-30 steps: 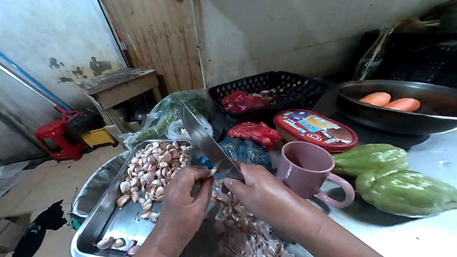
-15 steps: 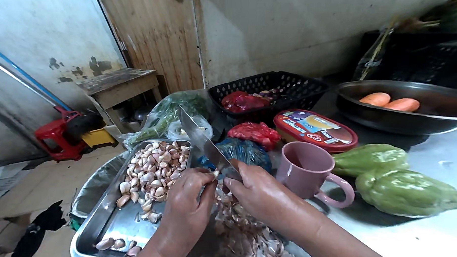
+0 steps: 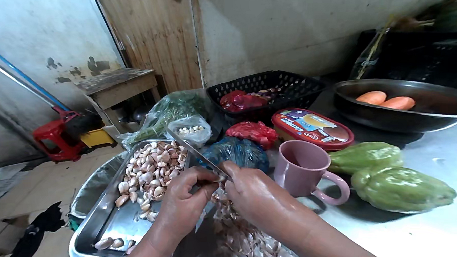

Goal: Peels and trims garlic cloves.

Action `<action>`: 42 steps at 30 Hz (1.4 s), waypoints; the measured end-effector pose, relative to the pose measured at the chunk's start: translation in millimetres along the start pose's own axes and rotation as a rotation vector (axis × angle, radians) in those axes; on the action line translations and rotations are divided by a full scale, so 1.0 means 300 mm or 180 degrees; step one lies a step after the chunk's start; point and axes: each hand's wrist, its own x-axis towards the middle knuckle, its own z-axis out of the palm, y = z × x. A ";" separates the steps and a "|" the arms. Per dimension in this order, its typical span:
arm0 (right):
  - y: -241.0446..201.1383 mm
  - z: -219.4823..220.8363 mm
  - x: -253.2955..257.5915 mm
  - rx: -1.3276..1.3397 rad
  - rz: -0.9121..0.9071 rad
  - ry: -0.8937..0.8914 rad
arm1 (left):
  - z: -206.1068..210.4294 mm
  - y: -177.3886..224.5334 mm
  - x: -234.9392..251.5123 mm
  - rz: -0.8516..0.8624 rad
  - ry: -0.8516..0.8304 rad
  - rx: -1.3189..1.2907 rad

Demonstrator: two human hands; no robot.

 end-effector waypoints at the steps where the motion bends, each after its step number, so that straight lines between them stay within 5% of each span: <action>1: -0.001 -0.003 0.001 -0.0024 0.0033 -0.0017 | 0.000 0.006 0.001 -0.0170 -0.0032 -0.0102; 6: 0.034 0.018 -0.001 -0.0034 -0.0203 0.0712 | -0.011 0.016 0.016 -0.1328 -0.0131 -0.0793; 14: 0.041 0.041 -0.004 -0.0145 -0.0680 0.0943 | -0.014 0.048 0.033 -0.2185 -0.0364 -0.1674; 25: 0.040 0.036 -0.003 -0.0173 -0.0665 0.0821 | -0.033 0.069 0.041 -0.2403 -0.0590 -0.1608; 29: 0.047 0.041 0.001 -0.0337 -0.0836 0.0819 | -0.024 0.085 0.043 -0.2644 -0.0220 -0.1909; 35: 0.056 0.043 0.001 -0.0291 -0.0972 0.0848 | -0.027 0.075 0.038 -0.2373 -0.0370 -0.1785; 42: 0.058 0.026 -0.003 0.1099 -0.0553 0.0538 | -0.050 0.058 0.038 -0.2191 -0.0452 -0.1913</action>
